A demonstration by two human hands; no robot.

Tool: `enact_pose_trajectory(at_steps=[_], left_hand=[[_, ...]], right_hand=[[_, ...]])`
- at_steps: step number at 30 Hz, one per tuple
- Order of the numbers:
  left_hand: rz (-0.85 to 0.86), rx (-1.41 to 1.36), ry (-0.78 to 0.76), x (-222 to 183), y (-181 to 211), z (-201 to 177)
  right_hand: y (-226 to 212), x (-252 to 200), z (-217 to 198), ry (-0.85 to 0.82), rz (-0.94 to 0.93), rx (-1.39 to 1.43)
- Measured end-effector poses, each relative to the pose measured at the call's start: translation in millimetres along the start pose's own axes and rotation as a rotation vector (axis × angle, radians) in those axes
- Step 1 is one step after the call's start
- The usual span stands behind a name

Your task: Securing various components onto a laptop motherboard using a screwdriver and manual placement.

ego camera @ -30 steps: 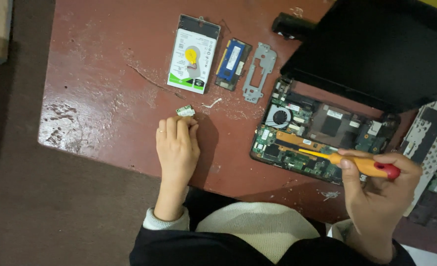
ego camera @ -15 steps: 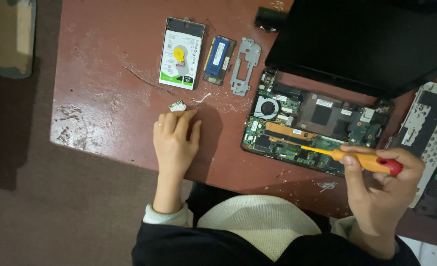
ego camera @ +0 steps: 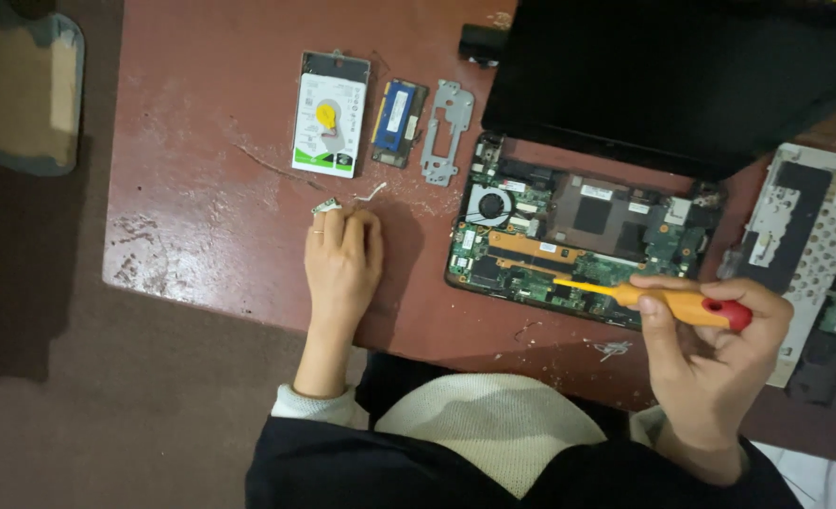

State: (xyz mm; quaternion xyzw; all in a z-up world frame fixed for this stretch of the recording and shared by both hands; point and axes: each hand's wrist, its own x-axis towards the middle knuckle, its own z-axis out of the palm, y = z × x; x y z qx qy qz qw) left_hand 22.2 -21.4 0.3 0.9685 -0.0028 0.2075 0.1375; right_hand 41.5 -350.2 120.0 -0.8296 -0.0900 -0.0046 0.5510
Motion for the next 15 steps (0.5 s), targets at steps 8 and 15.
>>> enact_pose_trajectory(at_steps=[8, 15], left_hand=[[0.074, -1.002, -0.098, 24.3, 89.1, -23.8], [0.098, -1.427, -0.284, 44.4, 124.1, -28.6]], right_hand=[[-12.0, -14.9, 9.6, 0.236, -0.140, 0.128], [-22.8, -17.5, 8.0, 0.338, -0.213, 0.119]])
